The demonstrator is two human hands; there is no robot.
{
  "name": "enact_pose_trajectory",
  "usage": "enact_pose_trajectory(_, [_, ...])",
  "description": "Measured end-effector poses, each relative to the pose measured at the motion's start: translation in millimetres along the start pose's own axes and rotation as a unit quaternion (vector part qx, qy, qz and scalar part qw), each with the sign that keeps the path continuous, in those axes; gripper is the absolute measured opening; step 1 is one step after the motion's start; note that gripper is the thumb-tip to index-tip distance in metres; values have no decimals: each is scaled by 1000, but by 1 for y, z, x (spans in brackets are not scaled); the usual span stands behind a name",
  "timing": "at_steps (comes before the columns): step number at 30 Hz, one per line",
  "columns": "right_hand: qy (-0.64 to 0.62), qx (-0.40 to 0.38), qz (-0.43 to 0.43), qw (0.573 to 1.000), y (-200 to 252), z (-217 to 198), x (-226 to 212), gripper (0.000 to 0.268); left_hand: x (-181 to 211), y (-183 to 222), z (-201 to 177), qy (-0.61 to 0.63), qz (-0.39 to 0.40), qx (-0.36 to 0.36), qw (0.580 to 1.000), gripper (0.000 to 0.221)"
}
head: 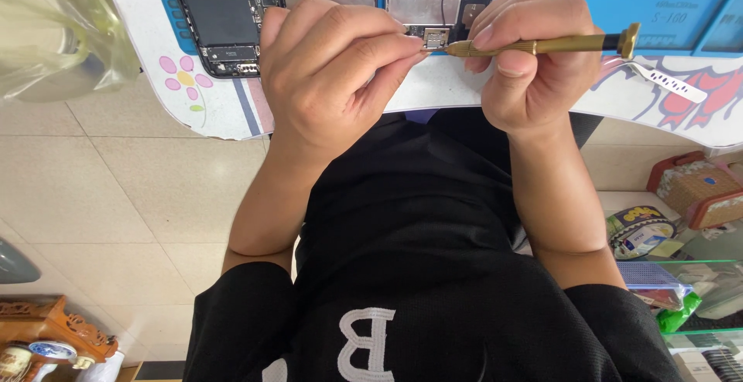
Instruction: Repairing a mobile phone by reassembling internal components and using a screwdriver.
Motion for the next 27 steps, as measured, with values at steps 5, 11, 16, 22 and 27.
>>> enact_pose_trajectory(5, [-9,11,12,1000,2,1,-1,41,1,-1,0,-3,2,2,1000,20])
enact_pose_trajectory(11, [-4,-4,14,1000,1,0,-1,41,0,0,0,-5,4,-1,1000,22])
enact_pose_trajectory(16, [-8,7,14,1000,0,1,-1,41,-2,3,-1,-7,-14,-40,999,40])
enact_pose_trajectory(22, [95,-34,-17,995,-6,6,-12,37,-1,5,-1,-17,-6,-43,999,49])
enact_pose_trajectory(27, [184,-74,-47,979,-9,13,-18,34,-1,5,0,-26,-15,-48,998,50])
Point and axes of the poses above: each hand's wrist, its own y-axis away from the middle knuckle, its own z-axis out of the palm, x = y × z, the point moved 4 cm from there along -y, towards the middle knuckle, and after that the axes turned 7 degrees about -x, right-handed, at the moved point
